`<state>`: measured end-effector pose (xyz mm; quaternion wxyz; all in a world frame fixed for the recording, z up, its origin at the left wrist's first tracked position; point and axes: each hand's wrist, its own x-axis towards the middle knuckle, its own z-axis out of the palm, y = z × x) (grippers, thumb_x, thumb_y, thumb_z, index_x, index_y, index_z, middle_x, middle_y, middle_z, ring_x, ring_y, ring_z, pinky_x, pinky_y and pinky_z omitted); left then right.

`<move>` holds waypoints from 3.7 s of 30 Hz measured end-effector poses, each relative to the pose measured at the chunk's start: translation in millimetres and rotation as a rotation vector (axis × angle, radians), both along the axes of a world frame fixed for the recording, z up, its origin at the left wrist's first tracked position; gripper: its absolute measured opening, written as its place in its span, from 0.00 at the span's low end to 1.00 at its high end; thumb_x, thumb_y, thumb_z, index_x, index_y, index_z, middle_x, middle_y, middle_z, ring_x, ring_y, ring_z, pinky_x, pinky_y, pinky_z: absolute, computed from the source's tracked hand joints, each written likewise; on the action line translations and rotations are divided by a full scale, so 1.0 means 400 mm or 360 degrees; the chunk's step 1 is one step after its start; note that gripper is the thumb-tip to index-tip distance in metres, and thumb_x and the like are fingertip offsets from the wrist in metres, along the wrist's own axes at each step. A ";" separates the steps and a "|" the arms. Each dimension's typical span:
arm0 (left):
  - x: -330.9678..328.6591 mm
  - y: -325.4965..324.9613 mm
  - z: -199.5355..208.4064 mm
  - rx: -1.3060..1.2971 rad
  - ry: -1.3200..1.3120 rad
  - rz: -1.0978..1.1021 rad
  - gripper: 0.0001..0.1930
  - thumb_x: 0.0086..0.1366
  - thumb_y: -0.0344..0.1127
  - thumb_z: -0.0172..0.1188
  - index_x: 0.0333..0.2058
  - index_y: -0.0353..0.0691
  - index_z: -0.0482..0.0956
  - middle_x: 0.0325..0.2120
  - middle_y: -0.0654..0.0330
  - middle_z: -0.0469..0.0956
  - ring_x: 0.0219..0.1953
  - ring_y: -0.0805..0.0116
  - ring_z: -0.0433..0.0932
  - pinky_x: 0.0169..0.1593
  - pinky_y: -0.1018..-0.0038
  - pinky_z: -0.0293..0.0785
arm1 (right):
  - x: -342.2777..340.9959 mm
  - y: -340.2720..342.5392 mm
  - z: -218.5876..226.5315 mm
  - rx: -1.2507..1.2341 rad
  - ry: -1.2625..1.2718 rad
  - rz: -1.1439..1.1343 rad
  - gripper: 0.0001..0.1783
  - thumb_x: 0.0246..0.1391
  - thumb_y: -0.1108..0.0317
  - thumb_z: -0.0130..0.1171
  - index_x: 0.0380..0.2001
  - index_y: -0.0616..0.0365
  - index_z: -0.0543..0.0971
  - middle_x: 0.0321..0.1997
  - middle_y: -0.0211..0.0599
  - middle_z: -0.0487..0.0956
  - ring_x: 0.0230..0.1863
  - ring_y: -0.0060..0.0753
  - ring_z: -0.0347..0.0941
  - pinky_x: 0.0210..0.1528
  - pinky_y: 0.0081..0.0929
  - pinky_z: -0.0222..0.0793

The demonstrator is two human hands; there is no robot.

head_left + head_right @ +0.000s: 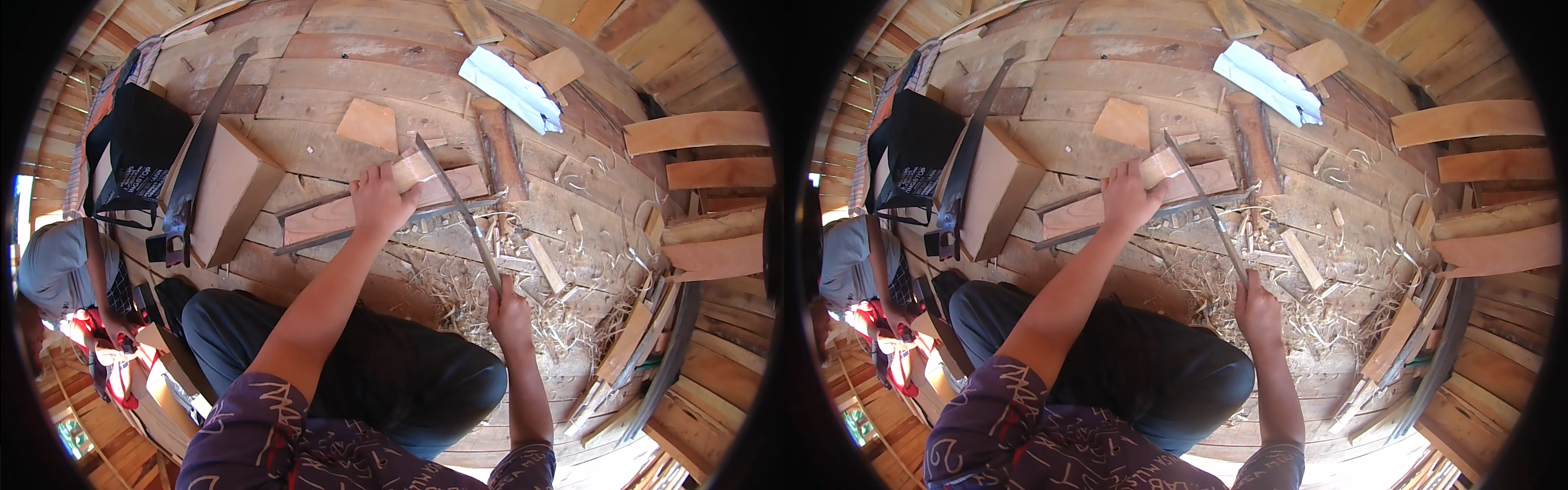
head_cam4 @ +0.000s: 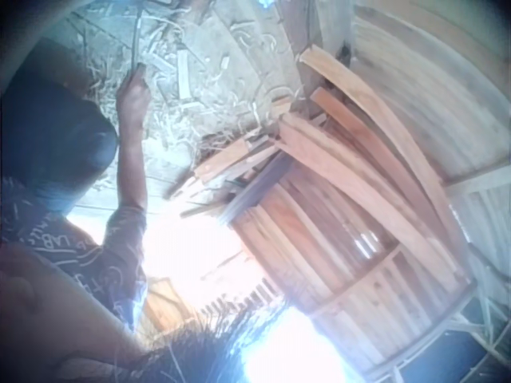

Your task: The person saws a small rectangular block of wood with a handsaw while holding it against a larger wooden support.

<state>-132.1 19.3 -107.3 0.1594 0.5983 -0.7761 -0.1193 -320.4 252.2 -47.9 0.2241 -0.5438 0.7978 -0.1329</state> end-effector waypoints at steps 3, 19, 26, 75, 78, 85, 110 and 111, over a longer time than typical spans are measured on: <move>-0.002 -0.026 0.047 0.0355 -0.0053 -0.0055 0.36 0.55 0.64 0.62 0.49 0.37 0.72 0.43 0.49 0.77 0.47 0.51 0.76 0.52 0.52 0.66 | 0.001 0.019 -0.026 -0.0080 -0.0021 0.0011 0.13 0.61 0.68 0.54 0.46 0.61 0.69 0.19 0.55 0.77 0.22 0.60 0.77 0.23 0.51 0.73; 0.054 -0.019 0.011 0.0107 0.0070 -0.0058 0.33 0.54 0.62 0.63 0.43 0.35 0.75 0.39 0.51 0.78 0.45 0.53 0.77 0.47 0.56 0.72 | -0.024 0.051 -0.021 -0.0068 -0.0002 0.0022 0.12 0.60 0.69 0.55 0.46 0.60 0.72 0.19 0.53 0.77 0.21 0.57 0.77 0.22 0.48 0.73; 0.057 -0.022 0.012 -0.0029 0.0157 -0.0077 0.33 0.53 0.59 0.66 0.44 0.33 0.78 0.35 0.48 0.80 0.40 0.49 0.80 0.43 0.59 0.77 | -0.025 0.033 -0.017 -0.0010 0.0010 0.0052 0.11 0.61 0.68 0.54 0.45 0.60 0.71 0.19 0.54 0.77 0.22 0.58 0.77 0.22 0.48 0.72; 0.057 -0.018 0.005 -0.0037 0.0165 -0.0061 0.33 0.51 0.59 0.67 0.45 0.34 0.78 0.36 0.51 0.79 0.43 0.54 0.79 0.44 0.60 0.75 | 0.004 0.053 0.023 0.0081 0.0009 -0.0007 0.09 0.61 0.68 0.54 0.43 0.58 0.70 0.17 0.53 0.76 0.20 0.57 0.77 0.20 0.48 0.72; 0.059 -0.021 0.008 0.0016 0.0129 -0.0055 0.33 0.51 0.59 0.66 0.44 0.34 0.78 0.35 0.51 0.79 0.41 0.54 0.79 0.43 0.60 0.75 | 0.017 0.035 0.072 0.0147 0.0041 0.0013 0.09 0.62 0.68 0.53 0.44 0.59 0.70 0.17 0.54 0.76 0.21 0.57 0.77 0.20 0.49 0.72; 0.066 -0.010 0.000 -0.0185 0.0291 -0.0120 0.31 0.51 0.57 0.68 0.42 0.34 0.78 0.33 0.52 0.78 0.38 0.53 0.78 0.41 0.59 0.74 | 0.015 -0.031 0.107 0.0203 0.0207 0.0160 0.11 0.62 0.67 0.53 0.44 0.59 0.68 0.17 0.52 0.77 0.22 0.57 0.77 0.21 0.50 0.73; 0.060 -0.004 0.011 -0.0016 0.0131 -0.0053 0.31 0.53 0.57 0.66 0.46 0.38 0.76 0.40 0.54 0.78 0.46 0.56 0.76 0.49 0.54 0.67 | -0.004 -0.022 0.148 0.0299 0.0291 0.0211 0.10 0.62 0.66 0.54 0.41 0.58 0.68 0.17 0.50 0.76 0.21 0.57 0.77 0.22 0.49 0.74; 0.062 -0.005 0.010 -0.0032 0.0157 -0.0071 0.30 0.53 0.57 0.66 0.46 0.38 0.76 0.41 0.54 0.78 0.46 0.56 0.76 0.49 0.55 0.67 | -0.001 -0.025 0.166 0.0325 0.0304 0.0202 0.10 0.61 0.66 0.54 0.42 0.58 0.68 0.17 0.50 0.76 0.21 0.56 0.77 0.22 0.49 0.74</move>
